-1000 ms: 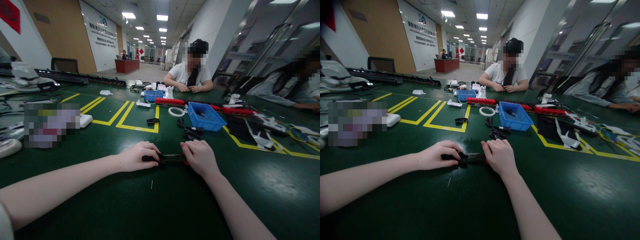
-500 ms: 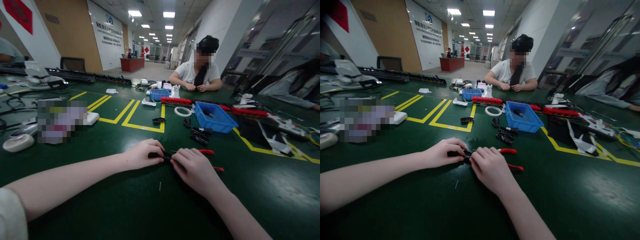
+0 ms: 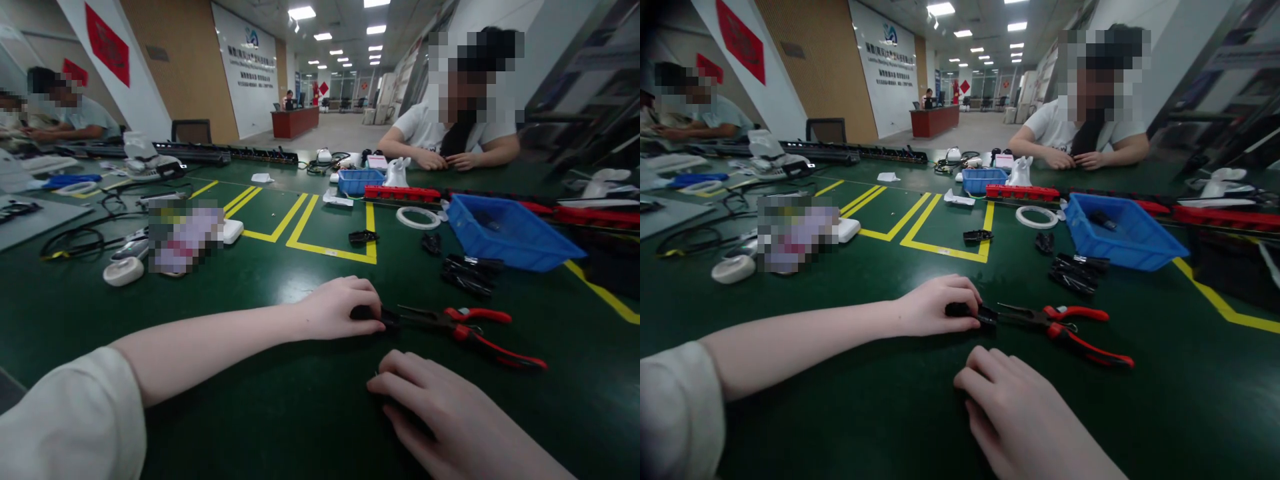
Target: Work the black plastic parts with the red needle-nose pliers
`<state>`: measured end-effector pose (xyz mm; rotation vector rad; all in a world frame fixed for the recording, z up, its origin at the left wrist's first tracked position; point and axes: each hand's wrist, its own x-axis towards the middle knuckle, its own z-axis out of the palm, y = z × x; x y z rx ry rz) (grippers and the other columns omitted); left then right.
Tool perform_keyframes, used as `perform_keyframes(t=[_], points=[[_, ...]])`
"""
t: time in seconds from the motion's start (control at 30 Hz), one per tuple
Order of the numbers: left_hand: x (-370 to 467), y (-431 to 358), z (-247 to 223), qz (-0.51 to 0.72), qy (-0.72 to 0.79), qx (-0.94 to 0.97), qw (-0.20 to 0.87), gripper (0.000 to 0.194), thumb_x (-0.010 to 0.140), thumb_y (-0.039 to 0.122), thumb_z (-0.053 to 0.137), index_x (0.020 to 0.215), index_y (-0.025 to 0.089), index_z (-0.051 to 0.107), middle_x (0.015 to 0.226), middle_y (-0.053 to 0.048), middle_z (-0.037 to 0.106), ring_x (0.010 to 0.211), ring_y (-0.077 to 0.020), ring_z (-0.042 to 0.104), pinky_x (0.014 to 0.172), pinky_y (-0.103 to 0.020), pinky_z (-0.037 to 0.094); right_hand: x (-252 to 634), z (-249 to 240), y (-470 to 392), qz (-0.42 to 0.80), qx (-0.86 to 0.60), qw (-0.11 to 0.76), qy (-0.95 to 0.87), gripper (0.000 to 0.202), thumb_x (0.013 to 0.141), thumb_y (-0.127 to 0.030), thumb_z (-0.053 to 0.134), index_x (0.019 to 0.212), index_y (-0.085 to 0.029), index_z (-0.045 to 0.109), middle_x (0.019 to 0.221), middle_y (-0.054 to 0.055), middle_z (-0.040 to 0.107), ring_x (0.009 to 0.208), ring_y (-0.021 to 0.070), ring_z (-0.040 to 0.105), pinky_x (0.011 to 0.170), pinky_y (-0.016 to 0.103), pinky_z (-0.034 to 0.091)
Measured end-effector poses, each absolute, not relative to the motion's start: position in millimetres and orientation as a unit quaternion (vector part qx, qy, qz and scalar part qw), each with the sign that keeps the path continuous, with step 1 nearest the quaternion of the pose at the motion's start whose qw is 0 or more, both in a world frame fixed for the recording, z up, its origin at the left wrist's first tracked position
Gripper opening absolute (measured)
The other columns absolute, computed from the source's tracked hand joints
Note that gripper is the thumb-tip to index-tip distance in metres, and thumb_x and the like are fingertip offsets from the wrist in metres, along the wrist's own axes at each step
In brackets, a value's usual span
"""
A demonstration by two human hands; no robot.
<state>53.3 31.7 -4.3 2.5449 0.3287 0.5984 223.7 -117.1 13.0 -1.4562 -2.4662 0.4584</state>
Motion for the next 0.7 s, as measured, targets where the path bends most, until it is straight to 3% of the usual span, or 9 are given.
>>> perform_keyframes(t=[0.27, 0.53, 0.7], points=[[54.4, 31.6, -2.4, 0.211, 0.121, 0.938, 0.247, 0.013, 0.090, 0.029, 0.065, 0.091, 0.015, 0.064, 0.105, -0.007, 0.064, 0.097, -0.0192, 0.060, 0.083, -0.031, 0.048, 215.9, 10.3, -113.3, 0.101, -0.495, 0.114, -0.855, 0.024, 0.080, -0.002, 0.057, 0.086, -0.025, 0.062, 0.087, 0.000, 0.065, 0.068, 0.0160, 0.063, 0.055, 0.027, 0.053], [53.9, 33.0, -5.3, 0.222, 0.129, 0.915, 0.312, 0.015, 0.086, 0.028, 0.068, 0.085, 0.016, 0.060, 0.103, -0.006, 0.062, 0.096, -0.0186, 0.059, 0.083, -0.031, 0.048, 220.1, 4.1, -107.3, 0.023, -0.498, 0.154, -0.853, 0.020, 0.079, -0.010, 0.063, 0.095, -0.022, 0.061, 0.087, 0.001, 0.065, 0.068, 0.0169, 0.063, 0.056, 0.029, 0.052], [55.1, 32.9, -4.1, 0.221, 0.135, 0.906, 0.334, 0.016, 0.084, 0.025, 0.070, 0.080, 0.014, 0.059, 0.103, -0.006, 0.061, 0.095, -0.0178, 0.059, 0.083, -0.031, 0.048, 219.8, 4.6, -105.7, -0.020, -0.513, 0.145, -0.846, 0.015, 0.084, -0.008, 0.054, 0.091, -0.020, 0.061, 0.087, 0.003, 0.064, 0.071, 0.0168, 0.063, 0.058, 0.028, 0.048]])
